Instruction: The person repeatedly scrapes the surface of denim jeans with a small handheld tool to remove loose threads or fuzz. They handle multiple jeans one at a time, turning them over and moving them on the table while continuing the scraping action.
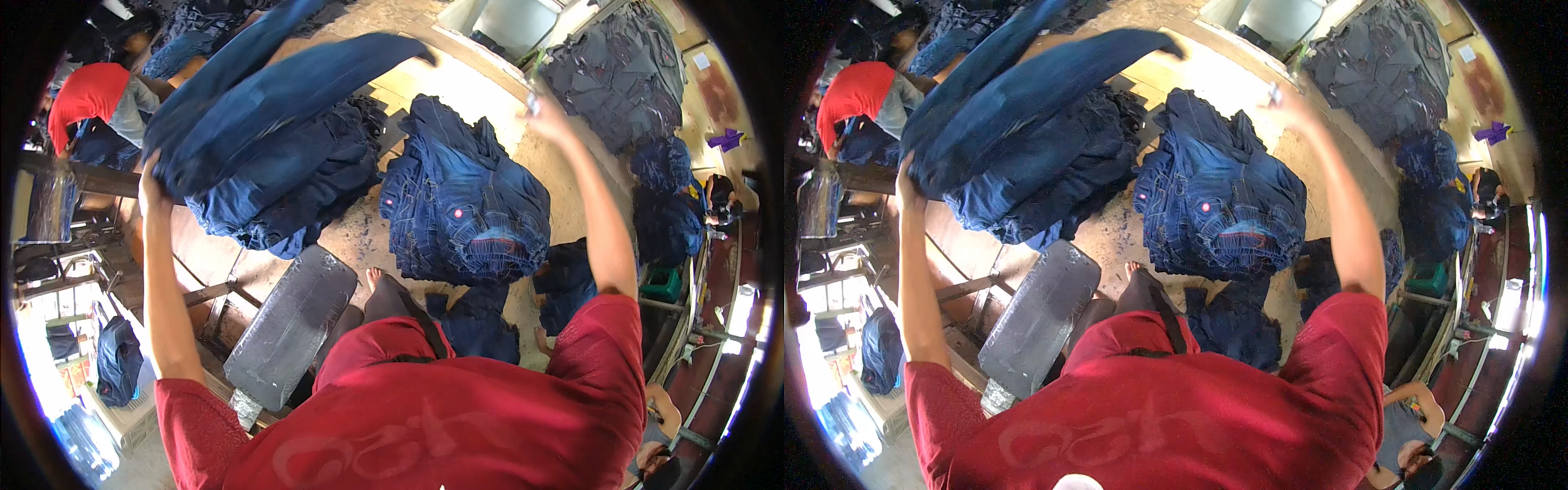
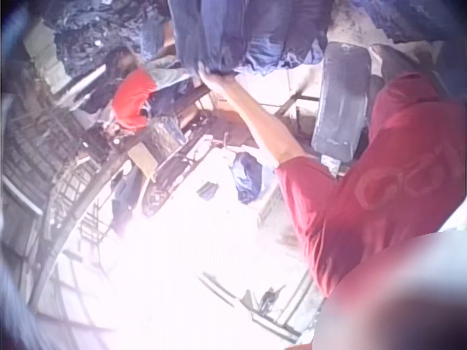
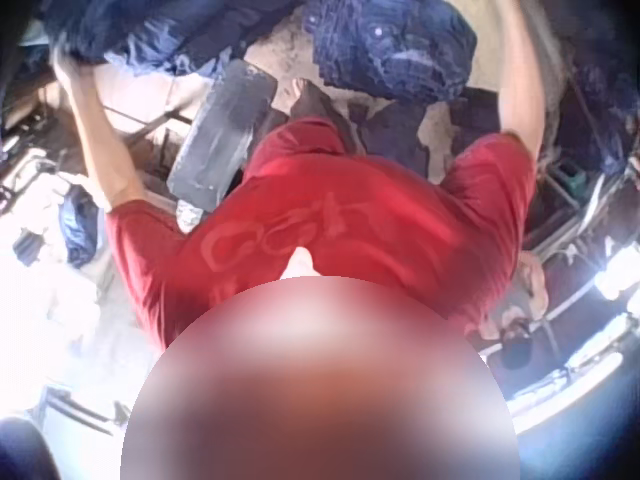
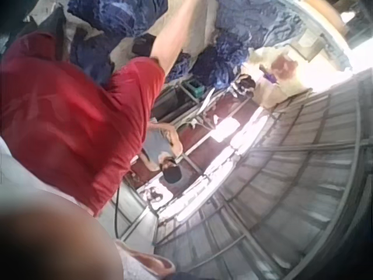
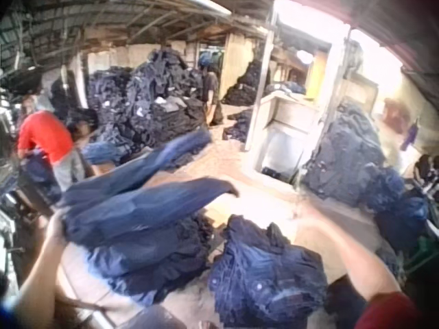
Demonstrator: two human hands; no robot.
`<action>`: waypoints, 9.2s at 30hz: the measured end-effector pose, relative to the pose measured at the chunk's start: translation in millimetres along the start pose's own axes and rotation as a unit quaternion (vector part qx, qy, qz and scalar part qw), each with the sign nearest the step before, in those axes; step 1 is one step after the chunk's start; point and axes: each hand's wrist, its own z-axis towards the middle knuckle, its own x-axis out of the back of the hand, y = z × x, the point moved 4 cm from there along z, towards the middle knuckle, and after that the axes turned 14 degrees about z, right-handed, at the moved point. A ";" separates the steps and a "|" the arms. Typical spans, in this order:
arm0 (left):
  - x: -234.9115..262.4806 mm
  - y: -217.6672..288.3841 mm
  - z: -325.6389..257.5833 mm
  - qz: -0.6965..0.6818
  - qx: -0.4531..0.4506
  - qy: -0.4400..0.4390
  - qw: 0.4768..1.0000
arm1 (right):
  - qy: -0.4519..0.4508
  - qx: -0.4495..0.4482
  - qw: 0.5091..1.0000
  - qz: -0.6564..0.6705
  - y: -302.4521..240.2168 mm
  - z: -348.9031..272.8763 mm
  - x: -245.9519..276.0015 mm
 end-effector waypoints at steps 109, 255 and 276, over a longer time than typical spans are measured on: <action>68.7 -155.6 -468.8 0.810 0.090 0.003 0.580 | -0.124 0.116 0.984 0.060 -315.5 -267.2 -227.4; 101.8 -191.4 -353.2 0.543 -0.005 -0.185 0.819 | -0.146 0.140 0.948 0.246 -385.4 -362.0 -405.3; 111.9 -206.5 -336.9 0.544 -0.175 -0.129 0.810 | -0.075 0.232 0.959 0.147 -487.3 -434.7 -489.7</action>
